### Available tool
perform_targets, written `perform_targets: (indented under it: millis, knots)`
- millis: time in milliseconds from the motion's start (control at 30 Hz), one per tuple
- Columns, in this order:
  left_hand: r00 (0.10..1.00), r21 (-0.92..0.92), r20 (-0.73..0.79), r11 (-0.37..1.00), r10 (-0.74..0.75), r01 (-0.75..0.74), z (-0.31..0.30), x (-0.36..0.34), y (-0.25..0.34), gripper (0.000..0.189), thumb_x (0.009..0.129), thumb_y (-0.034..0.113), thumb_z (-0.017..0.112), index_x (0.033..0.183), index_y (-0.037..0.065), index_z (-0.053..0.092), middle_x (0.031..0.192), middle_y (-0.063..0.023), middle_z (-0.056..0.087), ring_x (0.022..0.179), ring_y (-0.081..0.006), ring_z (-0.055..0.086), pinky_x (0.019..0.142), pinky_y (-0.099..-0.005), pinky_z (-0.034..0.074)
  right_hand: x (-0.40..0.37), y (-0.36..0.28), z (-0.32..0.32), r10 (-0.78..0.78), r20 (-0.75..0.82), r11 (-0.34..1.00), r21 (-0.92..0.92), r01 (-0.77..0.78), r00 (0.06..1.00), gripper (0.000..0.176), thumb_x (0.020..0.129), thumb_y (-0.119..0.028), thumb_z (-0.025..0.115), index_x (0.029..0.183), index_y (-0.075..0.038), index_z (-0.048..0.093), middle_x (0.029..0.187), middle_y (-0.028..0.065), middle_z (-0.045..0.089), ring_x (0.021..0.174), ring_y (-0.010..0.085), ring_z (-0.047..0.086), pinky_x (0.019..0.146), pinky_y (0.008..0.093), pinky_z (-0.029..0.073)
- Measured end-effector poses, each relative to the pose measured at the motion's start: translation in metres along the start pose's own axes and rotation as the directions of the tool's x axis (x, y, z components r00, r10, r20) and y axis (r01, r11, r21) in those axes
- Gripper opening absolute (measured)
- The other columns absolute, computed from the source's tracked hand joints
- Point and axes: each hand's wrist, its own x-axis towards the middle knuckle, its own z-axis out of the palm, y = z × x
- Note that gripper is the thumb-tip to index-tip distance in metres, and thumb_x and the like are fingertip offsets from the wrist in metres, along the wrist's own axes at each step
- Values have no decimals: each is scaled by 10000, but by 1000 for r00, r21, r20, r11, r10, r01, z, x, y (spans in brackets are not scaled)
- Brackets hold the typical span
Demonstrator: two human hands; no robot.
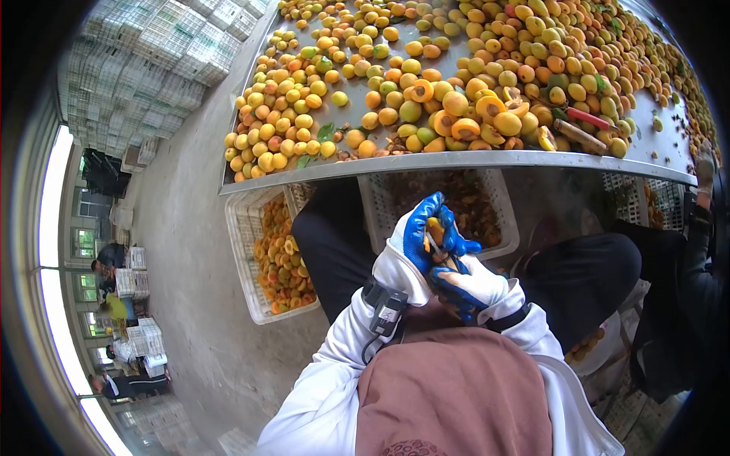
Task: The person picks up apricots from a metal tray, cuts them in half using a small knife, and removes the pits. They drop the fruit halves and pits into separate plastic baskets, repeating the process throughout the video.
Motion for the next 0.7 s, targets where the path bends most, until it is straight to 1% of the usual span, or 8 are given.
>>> perform_targets:
  millis: [67, 133, 167, 233, 367, 533, 600, 700]
  knots:
    - [999, -14, -51, 1000, -8, 7, -2, 1, -1, 341, 1015, 353, 525, 785, 104, 555, 579, -71, 466, 585, -267, 575, 843, -528, 552, 4, 1, 1, -87, -34, 991, -107, 82, 996, 617, 967, -284, 661, 1467, -103, 348, 1009, 44, 621, 806, 138, 599, 670, 282, 513]
    - [998, -39, -66, 999, -17, 15, -7, 1, -3, 330, 1007, 357, 546, 791, 108, 562, 599, -58, 462, 608, -255, 565, 844, -532, 550, 3, -3, -3, -31, -19, 982, -188, 26, 999, 706, 934, -278, 685, 1506, -51, 341, 1346, 115, 522, 995, 182, 593, 824, 322, 532]
    - [998, -40, -67, 999, -16, 13, -9, 2, -4, 330, 1007, 357, 546, 791, 108, 562, 599, -58, 462, 608, -255, 565, 844, -532, 550, 4, -4, -5, -28, -18, 982, -189, 24, 999, 706, 934, -278, 685, 1506, -51, 341, 1346, 115, 522, 995, 182, 593, 824, 322, 532]
    - [998, -104, -46, 994, -49, 44, -14, 5, -5, 321, 1009, 364, 542, 835, 101, 606, 635, -73, 527, 662, -267, 601, 861, -543, 550, 5, -6, -8, -75, 37, 974, -209, 82, 996, 525, 932, -262, 695, 1364, -46, 488, 1025, 50, 641, 852, 128, 600, 728, 275, 515]
    - [975, -205, -165, 972, -149, 114, -23, 13, -1, 353, 1012, 399, 536, 921, 80, 655, 697, -107, 599, 747, -304, 651, 883, -563, 548, 3, -12, -18, 26, 108, 942, -336, 12, 994, 428, 926, -231, 685, 1278, -29, 548, 948, 51, 647, 753, 125, 610, 669, 269, 517]
    - [975, 101, -161, 985, 155, -140, -49, 31, -3, 391, 1019, 408, 545, 993, 40, 673, 847, -164, 688, 813, -310, 686, 829, -480, 578, -4, -15, -11, -118, -186, 984, -153, 89, 975, 318, 933, -232, 680, 1159, -20, 609, 786, 7, 617, 648, 82, 583, 595, 241, 487]
    - [830, 456, -11, 741, 558, -493, -70, 51, -11, 386, 1037, 379, 545, 933, 30, 676, 830, -104, 687, 687, -194, 663, 677, -324, 542, 4, -3, -20, -216, -280, 957, -249, 146, 935, 278, 938, -228, 678, 1121, -29, 614, 778, 3, 616, 644, 79, 579, 586, 239, 483]
    - [642, 774, 135, 323, 755, -544, -55, 32, -13, 165, 976, 158, 615, 925, 9, 665, 823, -120, 690, 702, -265, 657, 682, -357, 521, 14, 15, -29, -282, -451, 956, -203, 210, 846, 142, 971, -195, 643, 993, -55, 636, 714, -11, 595, 571, 72, 543, 518, 241, 442]
